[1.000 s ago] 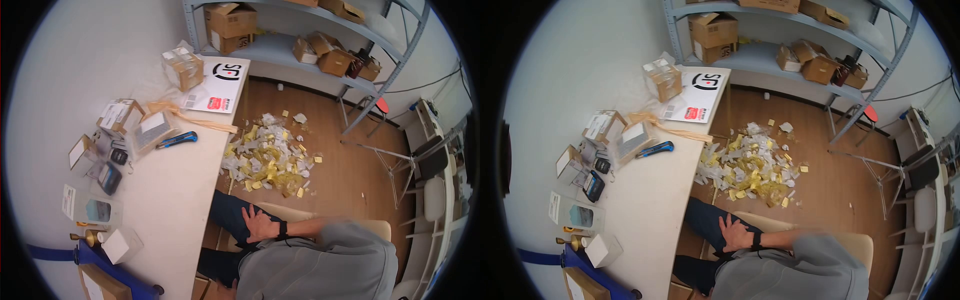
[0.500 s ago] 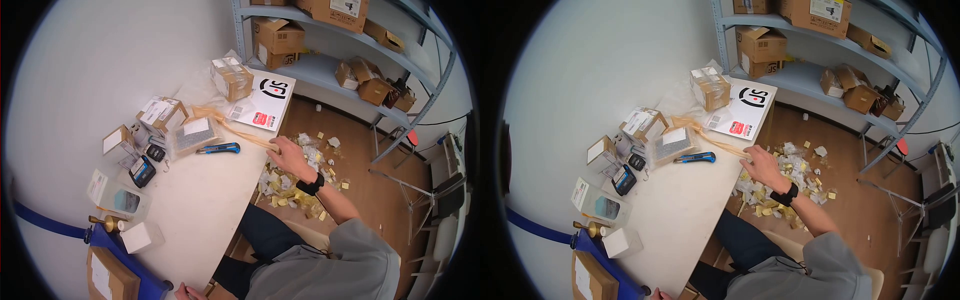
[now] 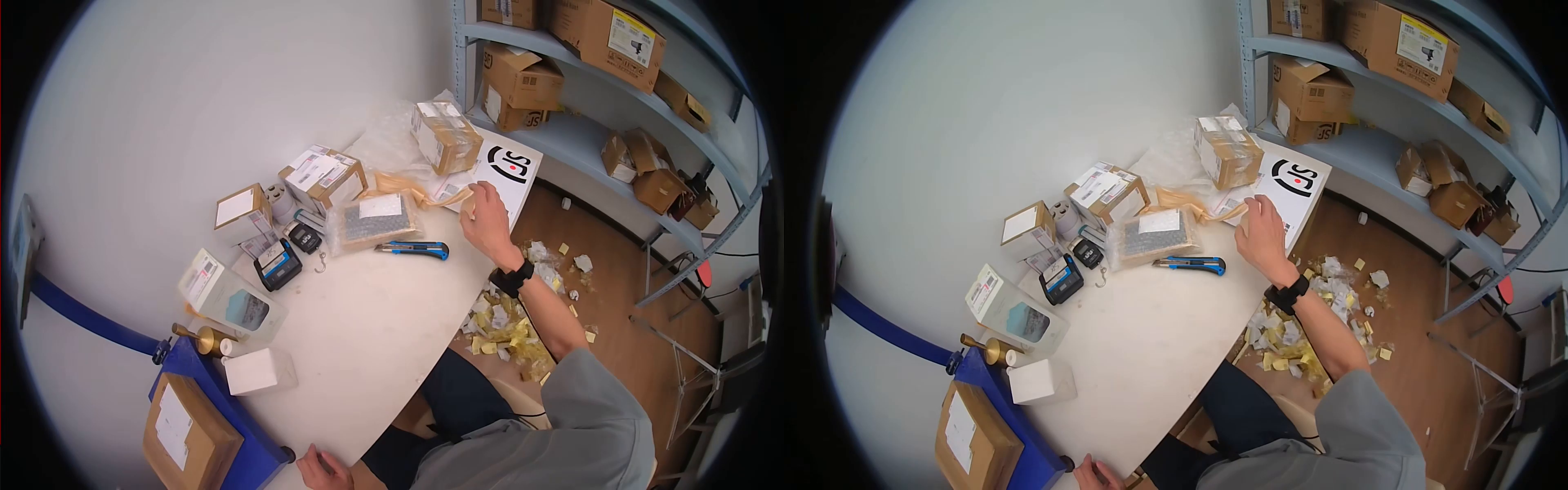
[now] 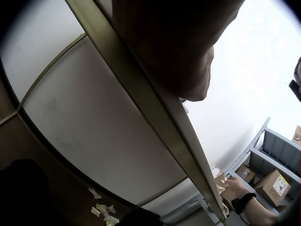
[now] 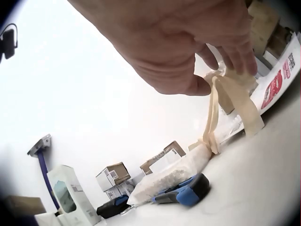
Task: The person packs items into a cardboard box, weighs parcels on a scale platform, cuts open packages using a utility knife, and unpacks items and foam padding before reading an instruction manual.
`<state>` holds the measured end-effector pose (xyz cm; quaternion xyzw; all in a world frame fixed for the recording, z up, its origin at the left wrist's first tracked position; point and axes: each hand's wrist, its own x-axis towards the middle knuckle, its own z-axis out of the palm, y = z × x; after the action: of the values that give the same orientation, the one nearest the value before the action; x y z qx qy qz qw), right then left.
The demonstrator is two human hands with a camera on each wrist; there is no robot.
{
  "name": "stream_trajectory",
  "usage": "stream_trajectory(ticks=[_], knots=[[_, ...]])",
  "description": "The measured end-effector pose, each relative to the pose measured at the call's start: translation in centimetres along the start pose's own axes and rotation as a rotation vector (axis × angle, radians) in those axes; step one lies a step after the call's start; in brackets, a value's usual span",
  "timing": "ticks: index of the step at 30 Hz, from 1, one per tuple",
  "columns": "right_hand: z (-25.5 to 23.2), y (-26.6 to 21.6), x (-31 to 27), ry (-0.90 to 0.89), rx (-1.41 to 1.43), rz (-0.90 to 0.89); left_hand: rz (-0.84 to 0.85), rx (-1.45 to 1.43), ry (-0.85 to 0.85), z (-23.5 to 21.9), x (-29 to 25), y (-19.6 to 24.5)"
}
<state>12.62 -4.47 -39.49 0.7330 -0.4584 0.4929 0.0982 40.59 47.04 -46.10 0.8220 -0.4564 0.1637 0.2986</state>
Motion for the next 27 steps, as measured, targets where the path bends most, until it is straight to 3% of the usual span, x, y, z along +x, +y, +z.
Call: stream_trajectory(ticks=[1,2,4,5,6,8,14,19,24,27], knots=[[0.1,-0.8,0.6,0.006,-0.075,-0.142,-0.008,0.008,-0.007,0.1,0.0,0.1],[0.6,-1.7,0.7,0.006,-0.070,-0.147,-0.017,0.017,-0.014,0.1,-0.1,0.2],[1.8,-4.0,0.7,-0.520,0.215,0.089,-0.035,0.028,-0.010,0.1,0.0,0.3],[2.3,-5.0,1.4,-0.675,0.213,0.216,-0.048,0.036,-0.011,0.1,0.0,0.4],[3.1,-5.3,2.0,-0.676,0.222,0.208,-0.054,0.042,-0.004,-0.1,0.1,0.5],[5.6,-5.5,3.0,-0.925,0.019,0.377,-0.056,0.035,-0.017,-0.3,0.5,0.7],[9.9,-5.1,2.6,-0.876,0.002,0.430,-0.044,0.021,-0.016,0.2,0.3,0.4],[11.1,-2.3,1.7,-0.853,0.608,0.620,-0.048,0.005,0.004,1.1,-0.4,0.0],[12.7,-1.3,1.8,-0.757,0.590,0.624,0.038,-0.039,0.009,1.7,0.1,0.0],[13.8,-1.2,1.3,-0.481,0.619,0.634,0.060,-0.060,0.039,0.5,-0.4,-0.8]])
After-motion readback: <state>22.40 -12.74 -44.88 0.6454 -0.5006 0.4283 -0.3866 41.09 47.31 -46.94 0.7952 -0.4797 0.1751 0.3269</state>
